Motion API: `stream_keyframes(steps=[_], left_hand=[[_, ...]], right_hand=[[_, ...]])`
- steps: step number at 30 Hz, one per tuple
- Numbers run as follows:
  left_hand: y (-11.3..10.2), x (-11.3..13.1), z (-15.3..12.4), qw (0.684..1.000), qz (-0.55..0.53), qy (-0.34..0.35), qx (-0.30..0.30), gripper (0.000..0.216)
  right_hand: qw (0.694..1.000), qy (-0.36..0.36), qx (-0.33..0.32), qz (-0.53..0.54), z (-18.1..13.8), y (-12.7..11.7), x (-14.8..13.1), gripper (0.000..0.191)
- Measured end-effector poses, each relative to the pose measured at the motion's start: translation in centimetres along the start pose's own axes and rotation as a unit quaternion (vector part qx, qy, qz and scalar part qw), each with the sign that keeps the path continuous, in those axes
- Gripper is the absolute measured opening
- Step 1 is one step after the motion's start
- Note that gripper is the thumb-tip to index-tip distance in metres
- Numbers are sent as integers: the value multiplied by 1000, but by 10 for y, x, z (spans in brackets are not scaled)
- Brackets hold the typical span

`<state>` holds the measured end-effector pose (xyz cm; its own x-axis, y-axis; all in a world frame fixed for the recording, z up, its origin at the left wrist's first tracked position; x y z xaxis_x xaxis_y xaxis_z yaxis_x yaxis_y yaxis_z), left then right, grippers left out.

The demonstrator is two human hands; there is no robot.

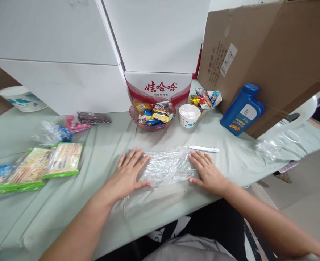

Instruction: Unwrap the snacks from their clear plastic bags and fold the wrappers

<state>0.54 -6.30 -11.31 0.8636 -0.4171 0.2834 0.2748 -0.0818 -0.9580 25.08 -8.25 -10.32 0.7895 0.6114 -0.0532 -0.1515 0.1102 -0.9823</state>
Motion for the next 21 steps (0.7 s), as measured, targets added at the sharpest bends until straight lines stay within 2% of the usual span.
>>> stream_keyframes(steps=[3,5,8,10,12,14,17,19,21], left_hand=[[-11,9,-6,999,-15,29,28,90],[-6,13,-10,999,-19,46,-4,99],[5,5,-12,998,-15,18,-64,107],[10,-2,-12,995,-21,-1,-100,108],[8,-2,-12,993,-31,2,-111,107],[-6,4,-12,996,-48,21,-76,96],[-25,19,-16,993,-98,59,-35,55],[-24,28,-19,986,-133,79,-62,30],[-20,33,-20,981,-150,83,-92,22]], right_hand=[[996,27,82,20,-22,-24,11,70],[996,10,87,32,-30,-28,9,51],[997,-7,63,34,-37,-25,9,25],[996,18,76,31,-40,-29,17,22],[994,35,98,29,-42,-35,22,22],[994,17,98,36,-42,-36,16,26],[996,-24,74,53,-37,-31,3,26],[995,-30,73,60,-34,-31,0,18],[993,-25,93,62,-33,-37,2,16]])
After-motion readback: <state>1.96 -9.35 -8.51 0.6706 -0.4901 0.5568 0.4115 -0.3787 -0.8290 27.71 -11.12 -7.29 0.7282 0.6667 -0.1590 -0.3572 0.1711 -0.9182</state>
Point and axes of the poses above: each hand's wrist, its own z-axis towards the middle knuckle, its own y-axis out of the palm, x = y × z, the point moved 10 cm from there along z, towards the middle knuckle, and after that the axes turned 4 degrees about -z, right-handed, at the moved point
